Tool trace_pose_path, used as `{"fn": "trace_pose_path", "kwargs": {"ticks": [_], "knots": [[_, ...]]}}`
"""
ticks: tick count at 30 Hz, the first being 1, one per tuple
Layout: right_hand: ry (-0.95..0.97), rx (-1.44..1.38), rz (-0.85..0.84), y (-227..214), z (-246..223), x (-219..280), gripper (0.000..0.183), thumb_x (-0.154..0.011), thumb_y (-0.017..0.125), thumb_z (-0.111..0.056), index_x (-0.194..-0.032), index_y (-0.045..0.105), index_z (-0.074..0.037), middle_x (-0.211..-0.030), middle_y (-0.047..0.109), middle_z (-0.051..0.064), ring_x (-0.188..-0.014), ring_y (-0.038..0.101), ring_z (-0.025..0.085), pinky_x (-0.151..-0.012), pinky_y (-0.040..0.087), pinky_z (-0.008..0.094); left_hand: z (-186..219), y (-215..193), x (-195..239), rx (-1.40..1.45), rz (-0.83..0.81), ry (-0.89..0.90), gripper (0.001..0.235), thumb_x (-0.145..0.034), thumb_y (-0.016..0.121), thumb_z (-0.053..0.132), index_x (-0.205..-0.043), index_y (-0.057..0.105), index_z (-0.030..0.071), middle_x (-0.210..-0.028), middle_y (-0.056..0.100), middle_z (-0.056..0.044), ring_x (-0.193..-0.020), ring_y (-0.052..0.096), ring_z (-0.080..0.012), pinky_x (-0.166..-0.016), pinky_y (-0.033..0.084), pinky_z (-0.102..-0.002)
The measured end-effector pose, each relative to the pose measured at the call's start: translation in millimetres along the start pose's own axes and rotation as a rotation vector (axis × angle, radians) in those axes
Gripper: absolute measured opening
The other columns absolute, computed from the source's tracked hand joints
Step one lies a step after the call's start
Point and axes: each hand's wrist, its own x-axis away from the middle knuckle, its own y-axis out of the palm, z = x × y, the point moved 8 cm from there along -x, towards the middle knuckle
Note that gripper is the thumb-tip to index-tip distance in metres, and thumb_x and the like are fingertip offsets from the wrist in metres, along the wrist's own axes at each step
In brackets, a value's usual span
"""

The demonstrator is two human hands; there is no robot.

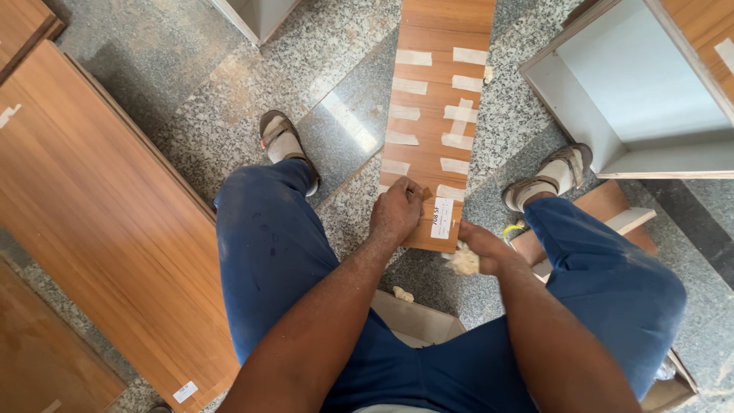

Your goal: The person peels multiple strips of white tape from a wooden furniture panel and wipes the surface with a cloth.

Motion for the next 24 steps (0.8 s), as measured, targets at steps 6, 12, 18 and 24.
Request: {"fn": "trace_pose_path", "kwargs": {"ticks": [6,12,18,24], "knots": [[0.071,-0.076,-0.161,-23,5,6,0.051,-0.095,0.061,-0.010,-0.145,0.048,-0.014,-0.114,0.071,0.009,-0.087,0.075,0.017,-0.074,0.066,0.034,0,0,3,0.022,-0.040,-0.024,0.018,-0.103,0.058,0.029,-0.109,0.065,0.014,-0.078,0.074,0.000,-0.071,0.073,-0.0118,-0.080,0.058,-0.037],[0.048,-0.082,-0.299,-19,15,-4,0.058,-0.094,0.070,-0.006,-0.148,0.050,-0.013,-0.099,0.069,0.006,-0.073,0.069,0.012,-0.066,0.063,0.030,3,-2,3,0.074,-0.013,-0.003,0.017,-0.102,0.059,0.028,-0.107,0.066,0.014,-0.076,0.074,0.000,-0.065,0.074,-0.0121,-0.076,0.058,-0.035],[0.052,-0.096,-0.190,-24,12,-3,0.057,-0.091,0.066,-0.004,-0.145,0.049,-0.013,-0.100,0.072,0.008,-0.076,0.072,0.015,-0.065,0.063,0.030,4,-3,2,0.057,0.018,0.026,0.017,-0.101,0.060,0.028,-0.106,0.066,0.013,-0.074,0.074,0.001,-0.065,0.074,-0.0122,-0.075,0.058,-0.035],[0.001,-0.117,-0.226,-27,7,-7,0.056,-0.093,0.068,-0.006,-0.145,0.050,-0.012,-0.104,0.071,0.010,-0.083,0.069,0.014,-0.071,0.063,0.031,3,-2,2,0.076,0.008,0.036,0.017,-0.102,0.059,0.028,-0.106,0.065,0.013,-0.073,0.074,0.000,-0.062,0.073,-0.0129,-0.073,0.058,-0.034]]}}
